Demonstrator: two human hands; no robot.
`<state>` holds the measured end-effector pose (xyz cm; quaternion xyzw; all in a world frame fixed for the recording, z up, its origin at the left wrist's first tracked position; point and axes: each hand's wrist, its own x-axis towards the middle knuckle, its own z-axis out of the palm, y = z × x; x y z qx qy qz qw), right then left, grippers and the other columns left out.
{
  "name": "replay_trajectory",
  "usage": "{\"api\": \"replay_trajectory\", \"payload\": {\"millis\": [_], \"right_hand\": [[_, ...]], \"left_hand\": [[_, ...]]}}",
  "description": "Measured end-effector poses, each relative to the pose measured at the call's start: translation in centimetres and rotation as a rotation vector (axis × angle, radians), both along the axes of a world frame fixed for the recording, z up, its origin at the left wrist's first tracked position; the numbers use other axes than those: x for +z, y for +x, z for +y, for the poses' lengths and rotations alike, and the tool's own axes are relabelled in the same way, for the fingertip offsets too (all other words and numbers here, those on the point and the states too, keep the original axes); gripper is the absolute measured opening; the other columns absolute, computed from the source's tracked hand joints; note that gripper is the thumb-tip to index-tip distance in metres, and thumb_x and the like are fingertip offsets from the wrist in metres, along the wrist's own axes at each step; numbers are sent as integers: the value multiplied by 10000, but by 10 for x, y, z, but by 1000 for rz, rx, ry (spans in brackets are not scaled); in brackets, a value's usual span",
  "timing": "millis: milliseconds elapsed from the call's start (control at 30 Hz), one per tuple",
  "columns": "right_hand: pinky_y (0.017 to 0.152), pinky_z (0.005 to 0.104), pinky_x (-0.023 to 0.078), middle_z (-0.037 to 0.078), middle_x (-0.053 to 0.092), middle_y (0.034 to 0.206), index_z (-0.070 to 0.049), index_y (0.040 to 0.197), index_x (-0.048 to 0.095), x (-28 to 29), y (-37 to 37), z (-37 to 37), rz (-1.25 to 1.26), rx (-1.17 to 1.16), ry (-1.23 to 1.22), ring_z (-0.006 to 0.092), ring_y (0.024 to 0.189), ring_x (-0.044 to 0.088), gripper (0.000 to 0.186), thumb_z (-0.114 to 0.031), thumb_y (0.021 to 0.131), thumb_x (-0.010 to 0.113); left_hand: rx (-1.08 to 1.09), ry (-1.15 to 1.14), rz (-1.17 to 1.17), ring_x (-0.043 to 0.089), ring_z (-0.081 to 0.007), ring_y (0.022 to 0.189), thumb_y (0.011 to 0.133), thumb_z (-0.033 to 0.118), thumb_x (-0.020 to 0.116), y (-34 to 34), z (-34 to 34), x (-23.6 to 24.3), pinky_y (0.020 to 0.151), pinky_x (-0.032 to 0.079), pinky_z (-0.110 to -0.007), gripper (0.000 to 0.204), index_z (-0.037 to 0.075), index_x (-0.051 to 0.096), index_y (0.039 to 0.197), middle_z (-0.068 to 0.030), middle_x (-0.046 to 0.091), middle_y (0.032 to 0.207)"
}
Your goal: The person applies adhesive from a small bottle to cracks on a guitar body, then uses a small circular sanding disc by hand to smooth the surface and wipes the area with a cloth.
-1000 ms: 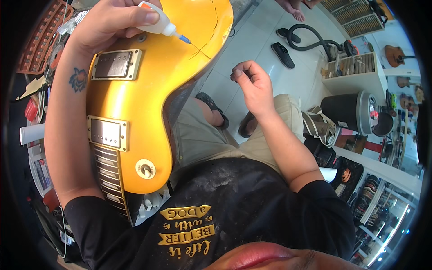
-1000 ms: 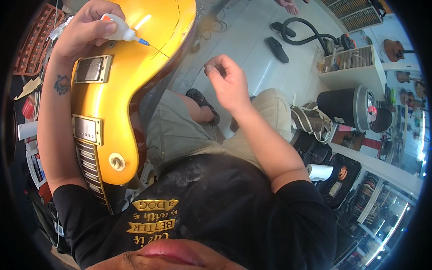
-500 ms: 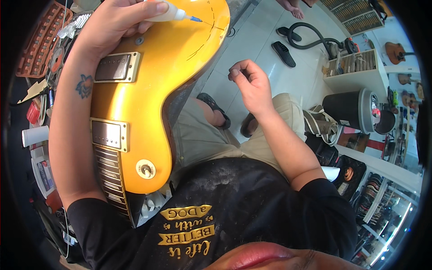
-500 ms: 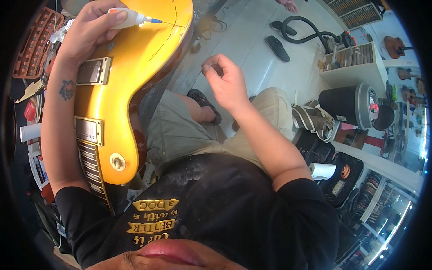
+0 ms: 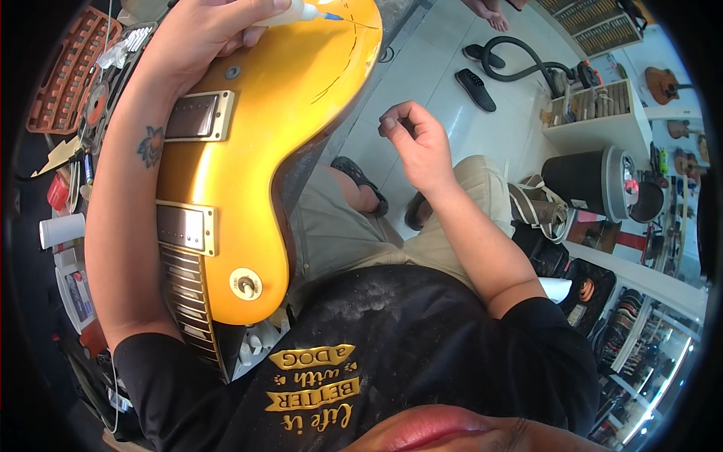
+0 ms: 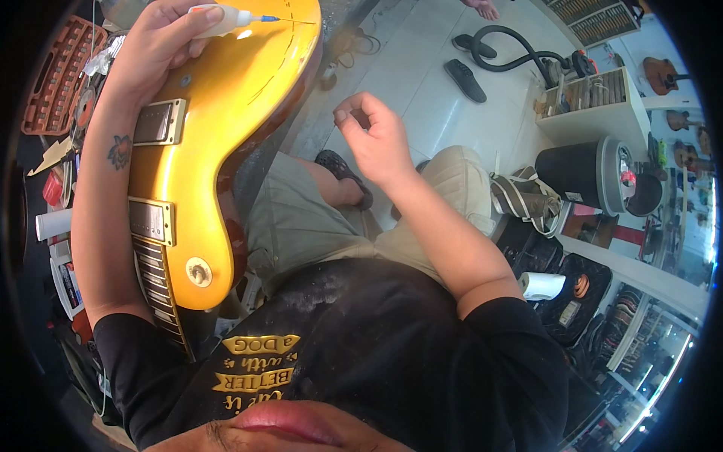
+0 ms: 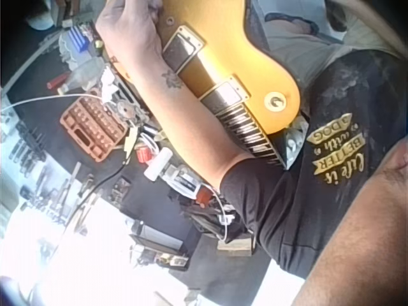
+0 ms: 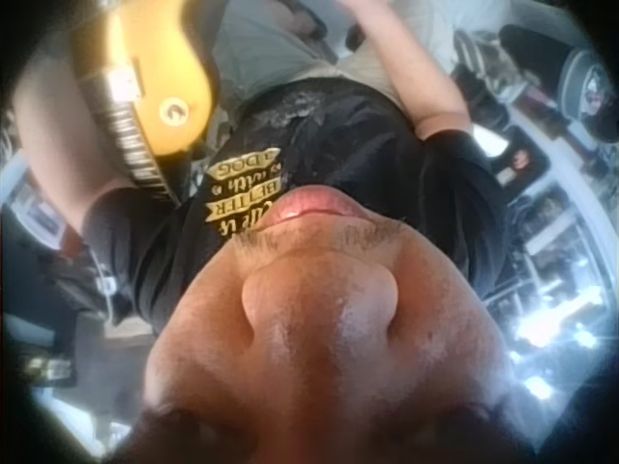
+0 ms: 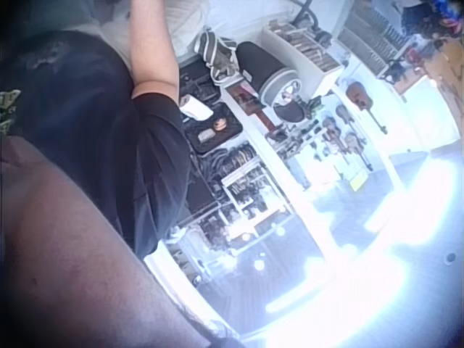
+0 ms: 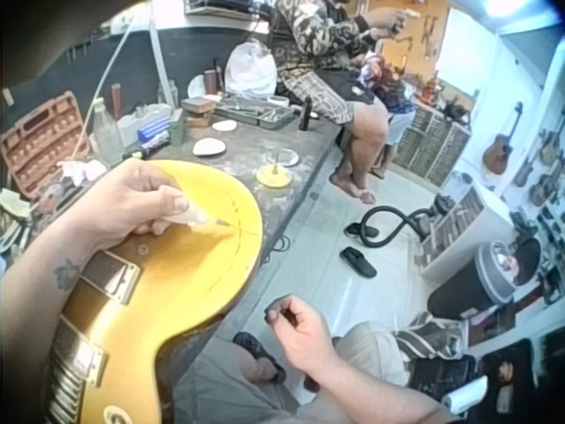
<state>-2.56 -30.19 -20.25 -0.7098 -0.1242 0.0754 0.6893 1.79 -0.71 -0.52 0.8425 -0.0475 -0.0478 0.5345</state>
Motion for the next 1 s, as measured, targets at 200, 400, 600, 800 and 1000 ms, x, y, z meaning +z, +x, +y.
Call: {"api": "replay_trajectory", "payload": {"millis": [200,400,600,800,1000], "right_hand": [[807,298,528,28,720,909,-13,1021,679,1,-1,2,-9,-5,-13,115,866,665,144,-156,1040,679],[801,299,530,34,726,904,-12,1021,682,-1,-1,4,-8,-12,-18,116,862,670,143,-154,1037,682],[801,298,531,35,724,902,-5,1018,680,-5,-2,4,-10,-6,-30,116,856,669,144,-148,1037,681],[809,300,533,38,726,905,-7,1022,682,-6,0,3,-1,-19,-13,121,867,674,142,-148,1035,684],[813,305,535,42,735,913,-8,1029,685,-5,-1,2,1,-20,-18,131,875,683,145,-153,1034,686]], "left_hand": [[-2,-33,-9,491,-35,540,1019,152,695,2,-1,0,504,356,-196,200,-8,777,931,15,636,669],[53,-35,-12,493,-31,527,1014,143,704,5,-1,-5,493,360,-194,189,-25,773,961,8,643,671],[115,-28,-8,494,-28,520,1017,137,707,4,-5,-4,491,365,-192,183,-32,770,983,2,644,670],[46,-17,-22,490,-30,520,1015,146,709,4,-2,-5,491,357,-195,196,-27,772,947,3,644,667],[-14,-17,-26,497,-34,530,1008,163,725,5,4,-8,493,357,-196,209,-25,774,932,7,646,670]]}}
